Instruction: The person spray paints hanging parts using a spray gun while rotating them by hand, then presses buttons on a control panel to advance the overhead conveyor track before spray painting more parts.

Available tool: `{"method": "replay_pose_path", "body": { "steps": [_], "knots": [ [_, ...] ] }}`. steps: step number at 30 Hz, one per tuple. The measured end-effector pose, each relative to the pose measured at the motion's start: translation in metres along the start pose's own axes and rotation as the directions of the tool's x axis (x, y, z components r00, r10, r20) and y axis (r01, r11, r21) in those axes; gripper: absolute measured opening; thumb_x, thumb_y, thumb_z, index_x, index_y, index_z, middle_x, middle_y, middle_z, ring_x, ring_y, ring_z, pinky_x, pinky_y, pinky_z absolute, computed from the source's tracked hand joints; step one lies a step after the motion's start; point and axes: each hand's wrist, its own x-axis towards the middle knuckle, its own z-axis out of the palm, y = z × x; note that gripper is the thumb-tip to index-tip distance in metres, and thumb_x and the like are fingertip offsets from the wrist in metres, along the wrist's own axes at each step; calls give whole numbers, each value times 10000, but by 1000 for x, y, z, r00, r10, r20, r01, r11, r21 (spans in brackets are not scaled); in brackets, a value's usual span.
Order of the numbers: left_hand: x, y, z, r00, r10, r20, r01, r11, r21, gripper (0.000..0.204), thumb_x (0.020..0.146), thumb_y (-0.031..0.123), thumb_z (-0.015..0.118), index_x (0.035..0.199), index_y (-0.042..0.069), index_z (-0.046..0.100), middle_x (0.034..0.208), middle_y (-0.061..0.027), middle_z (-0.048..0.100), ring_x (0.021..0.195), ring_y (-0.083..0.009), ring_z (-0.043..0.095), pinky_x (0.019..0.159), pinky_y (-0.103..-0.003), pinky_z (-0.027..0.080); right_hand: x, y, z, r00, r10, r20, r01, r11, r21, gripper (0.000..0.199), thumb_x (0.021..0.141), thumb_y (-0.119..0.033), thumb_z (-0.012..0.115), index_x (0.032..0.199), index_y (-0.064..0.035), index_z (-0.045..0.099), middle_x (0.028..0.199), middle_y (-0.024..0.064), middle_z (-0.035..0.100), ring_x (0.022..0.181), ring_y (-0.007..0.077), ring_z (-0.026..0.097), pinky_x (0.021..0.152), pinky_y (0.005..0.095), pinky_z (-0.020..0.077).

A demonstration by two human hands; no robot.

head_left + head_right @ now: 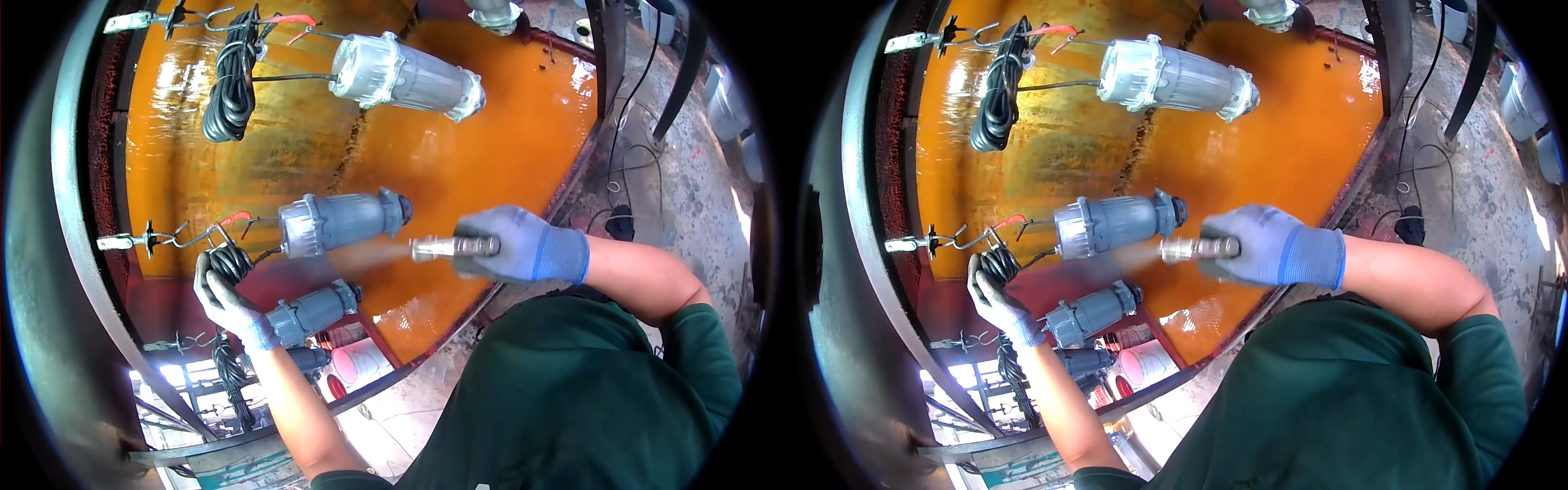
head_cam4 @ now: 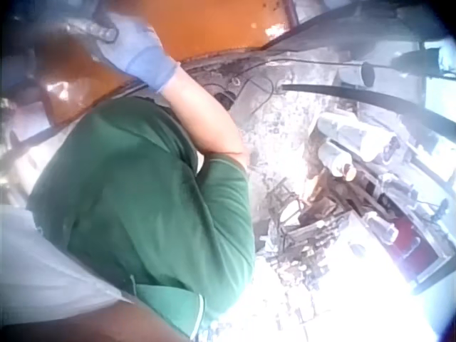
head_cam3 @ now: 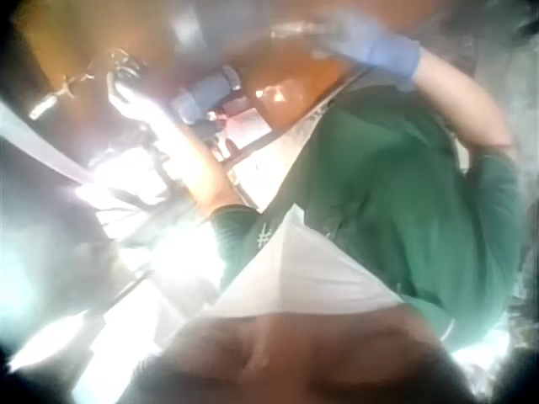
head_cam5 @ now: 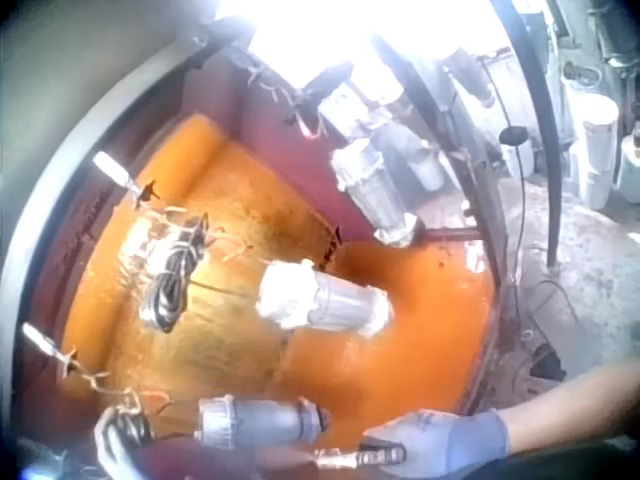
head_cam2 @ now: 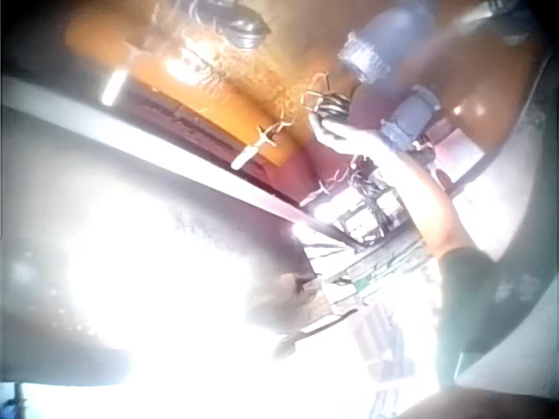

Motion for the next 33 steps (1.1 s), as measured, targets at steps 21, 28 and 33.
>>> {"method": "replay_pose_path", "body": {
  "steps": [21,28,33],
  "knots": [
    [-20,-19,-23,998,39,-56,-27,981,190,415,1156,250,476,1427,-46,584,1410,-190,640,1275,-261,628,1110,-408,511,-5,66,13,958,174,-226,-94,940,328,186,969,-209,724,954,-36,660,809,135,743,790,277,759,726,371,575],
    [-25,-36,-57,996,11,-94,5,985,170,401,1151,253,485,1415,-35,575,1404,-185,639,1238,-246,643,1055,-401,543,-25,77,17,971,223,-87,-155,864,479,221,979,-233,747,1034,-26,691,915,150,772,861,238,771,752,376,579],
    [-25,-36,-66,989,-31,-148,58,981,183,327,1130,166,524,1387,-26,590,1366,-169,665,1176,-238,680,1044,-383,559,-28,73,2,994,97,-51,-82,968,239,223,973,-230,754,1023,-23,690,889,153,760,827,238,762,742,389,576]
  ]
}}
